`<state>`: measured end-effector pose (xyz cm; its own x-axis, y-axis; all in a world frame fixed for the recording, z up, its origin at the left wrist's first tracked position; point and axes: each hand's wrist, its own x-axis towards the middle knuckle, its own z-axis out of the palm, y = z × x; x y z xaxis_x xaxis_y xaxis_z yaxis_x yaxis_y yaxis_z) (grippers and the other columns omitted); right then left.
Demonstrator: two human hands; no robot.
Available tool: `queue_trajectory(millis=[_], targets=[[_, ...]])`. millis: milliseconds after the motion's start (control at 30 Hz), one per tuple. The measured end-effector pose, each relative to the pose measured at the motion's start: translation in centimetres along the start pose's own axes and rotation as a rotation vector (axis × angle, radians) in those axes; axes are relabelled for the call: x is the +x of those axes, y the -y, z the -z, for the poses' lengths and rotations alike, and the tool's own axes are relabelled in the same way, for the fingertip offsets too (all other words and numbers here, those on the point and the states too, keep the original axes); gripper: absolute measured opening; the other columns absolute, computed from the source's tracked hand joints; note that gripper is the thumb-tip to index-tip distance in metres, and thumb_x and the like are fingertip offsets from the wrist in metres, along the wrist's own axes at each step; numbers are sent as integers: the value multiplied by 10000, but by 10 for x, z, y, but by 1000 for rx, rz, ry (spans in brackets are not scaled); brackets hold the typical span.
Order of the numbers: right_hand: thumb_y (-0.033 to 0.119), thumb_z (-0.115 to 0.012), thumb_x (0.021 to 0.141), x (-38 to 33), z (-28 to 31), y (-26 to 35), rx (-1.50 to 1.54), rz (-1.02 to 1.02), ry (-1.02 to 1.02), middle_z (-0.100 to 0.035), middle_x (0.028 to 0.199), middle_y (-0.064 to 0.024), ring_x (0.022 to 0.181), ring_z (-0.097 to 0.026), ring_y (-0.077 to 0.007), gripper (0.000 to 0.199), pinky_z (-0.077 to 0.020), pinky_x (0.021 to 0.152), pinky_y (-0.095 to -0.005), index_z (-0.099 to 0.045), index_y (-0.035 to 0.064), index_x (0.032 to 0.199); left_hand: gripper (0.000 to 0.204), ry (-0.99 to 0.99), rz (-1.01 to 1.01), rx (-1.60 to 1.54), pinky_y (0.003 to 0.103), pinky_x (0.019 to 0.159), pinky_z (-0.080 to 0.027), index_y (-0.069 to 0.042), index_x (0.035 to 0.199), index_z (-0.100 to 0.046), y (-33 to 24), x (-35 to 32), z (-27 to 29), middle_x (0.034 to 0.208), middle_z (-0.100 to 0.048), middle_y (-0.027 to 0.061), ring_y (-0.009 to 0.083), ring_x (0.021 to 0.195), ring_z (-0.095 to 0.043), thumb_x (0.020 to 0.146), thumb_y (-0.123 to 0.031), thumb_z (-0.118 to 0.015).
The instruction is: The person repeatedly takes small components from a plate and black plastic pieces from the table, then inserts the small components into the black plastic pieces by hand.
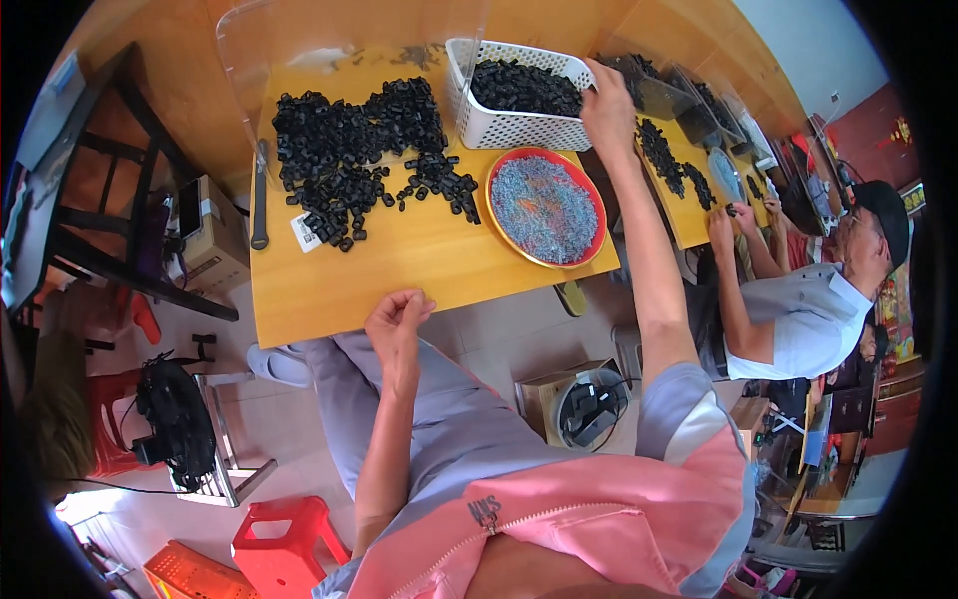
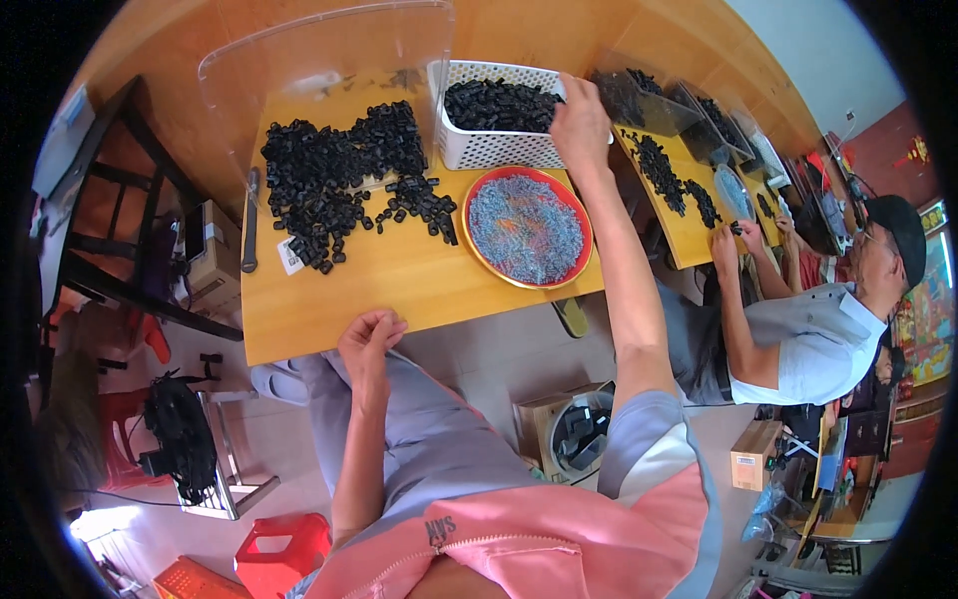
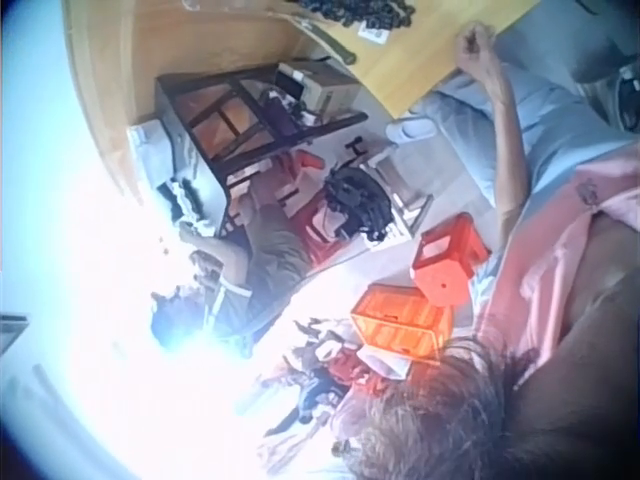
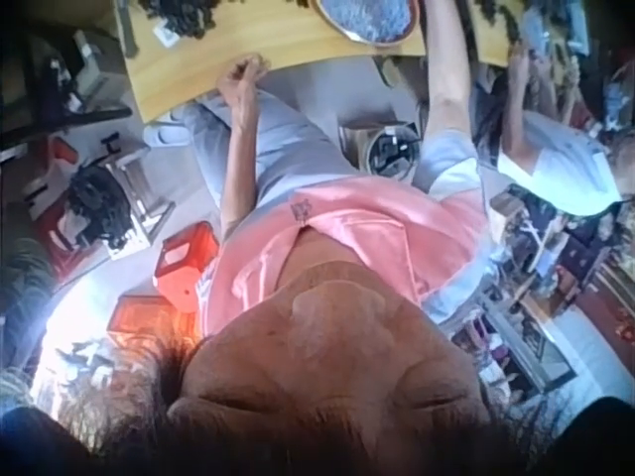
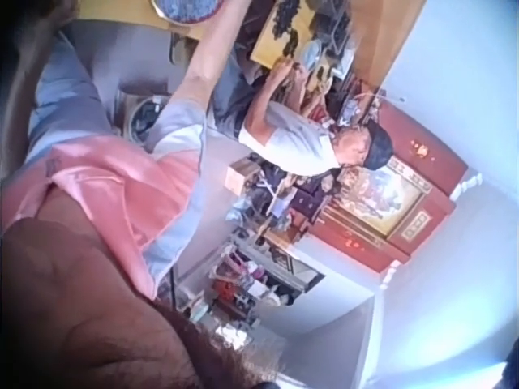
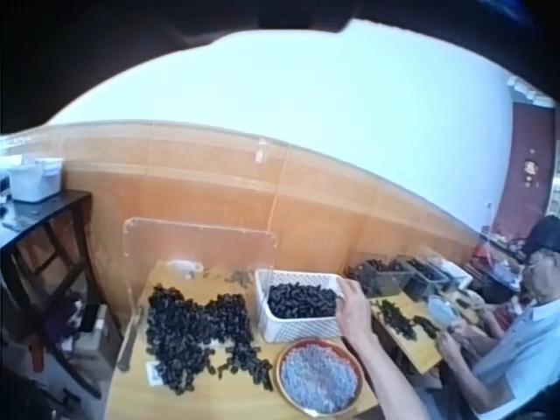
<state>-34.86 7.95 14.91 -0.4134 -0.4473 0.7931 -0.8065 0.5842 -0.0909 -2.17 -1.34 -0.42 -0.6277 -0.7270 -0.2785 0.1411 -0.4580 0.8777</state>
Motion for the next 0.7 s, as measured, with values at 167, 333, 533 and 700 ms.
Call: queue_trajectory(millis=[167, 333, 533, 700], targets=[[67, -567, 773, -51, 5, -12, 53, -234, 176, -598, 894, -162, 866, -581, -339, 178, -458, 763, -395, -629, 41, 938, 122, 5, 18, -9, 223, 669, -489, 13, 867, -607, -3, -2, 5, 779, -613, 55, 147, 705, -623, 815, -98, -611], [130, -653, 723, -129, 4, -10, 53, -353, 598, -611, 879, -150, 830, -596, -319, 181, -463, 755, -395, -647, 57, 888, 135, -19, 35, 9, 221, 664, -488, 17, 869, -605, -6, -1, 6, 785, -611, 49, 151, 708, -627, 814, -106, -617], [57, -687, 666, -150, -7, -16, 97, -325, 677, -568, 802, -129, 767, -588, -279, 135, -465, 734, -378, -622, 32, 781, 103, 3, 15, -28, 220, 623, -507, 42, 862, -598, -6, 1, 2, 772, -612, 59, 147, 676, -631, 825, -54, -589], [24, -668, 674, -153, -12, -7, 126, -303, 649, -555, 777, -123, 704, -585, -267, 106, -464, 678, -358, -603, 25, 758, 102, 2, 6, -13, 217, 611, -503, 38, 858, -603, -4, 2, 5, 762, -612, 53, 146, 657, -630, 828, -58, -584]])
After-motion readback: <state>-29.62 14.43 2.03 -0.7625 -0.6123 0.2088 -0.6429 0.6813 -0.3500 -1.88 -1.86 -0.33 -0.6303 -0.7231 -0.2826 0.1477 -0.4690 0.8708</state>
